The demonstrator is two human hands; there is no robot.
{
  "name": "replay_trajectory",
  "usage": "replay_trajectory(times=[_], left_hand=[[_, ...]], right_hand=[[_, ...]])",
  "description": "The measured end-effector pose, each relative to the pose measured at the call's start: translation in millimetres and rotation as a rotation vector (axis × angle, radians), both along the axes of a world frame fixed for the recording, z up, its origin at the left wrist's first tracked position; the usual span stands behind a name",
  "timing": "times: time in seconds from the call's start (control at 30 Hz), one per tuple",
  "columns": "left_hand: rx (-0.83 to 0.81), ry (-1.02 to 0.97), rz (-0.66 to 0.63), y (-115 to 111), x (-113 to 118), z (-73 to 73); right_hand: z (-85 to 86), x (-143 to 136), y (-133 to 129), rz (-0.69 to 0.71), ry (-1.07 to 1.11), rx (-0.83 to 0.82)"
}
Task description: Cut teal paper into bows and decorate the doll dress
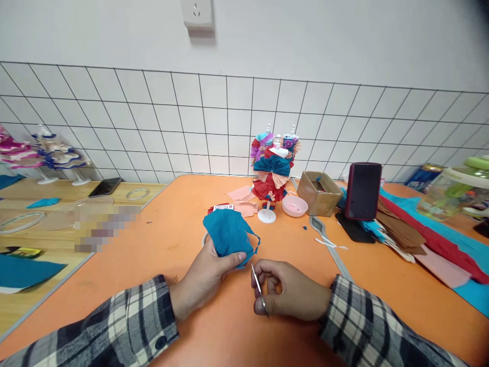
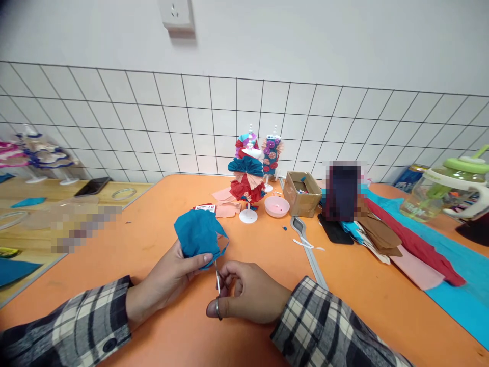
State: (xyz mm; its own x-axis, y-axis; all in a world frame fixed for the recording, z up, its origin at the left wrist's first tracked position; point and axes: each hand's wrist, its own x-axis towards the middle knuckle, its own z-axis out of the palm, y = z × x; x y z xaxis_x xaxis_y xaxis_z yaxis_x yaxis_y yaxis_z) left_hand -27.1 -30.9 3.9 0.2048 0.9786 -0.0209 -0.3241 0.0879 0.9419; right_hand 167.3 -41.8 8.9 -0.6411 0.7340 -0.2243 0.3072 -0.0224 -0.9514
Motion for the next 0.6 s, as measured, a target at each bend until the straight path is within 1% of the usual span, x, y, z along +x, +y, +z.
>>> replay_trajectory(times=[0.13,0.3,0.47,0.6], left_hand=[[0.040,0.013,-0.001,-0.4,-0.2,-1.8],[0.088,0.062,-0.007,0.9,-1.3,-3.7],[0.103,0.140,0.001,2.8,-2.5,-7.5],[0.099,0.140,0.011,3.1,-3.2,-10.1]], right_hand=[[-0.1,1.4,0.8,-0.002,0.019,-0.018],[1.1,2.0,1.8,-0.005,-0.010,0.024],[-0.5,0.1,2.0,-0.034,0.046,-0.067],[-5.2,-0.9,2.0,-0.060,0.084,-0.109]])
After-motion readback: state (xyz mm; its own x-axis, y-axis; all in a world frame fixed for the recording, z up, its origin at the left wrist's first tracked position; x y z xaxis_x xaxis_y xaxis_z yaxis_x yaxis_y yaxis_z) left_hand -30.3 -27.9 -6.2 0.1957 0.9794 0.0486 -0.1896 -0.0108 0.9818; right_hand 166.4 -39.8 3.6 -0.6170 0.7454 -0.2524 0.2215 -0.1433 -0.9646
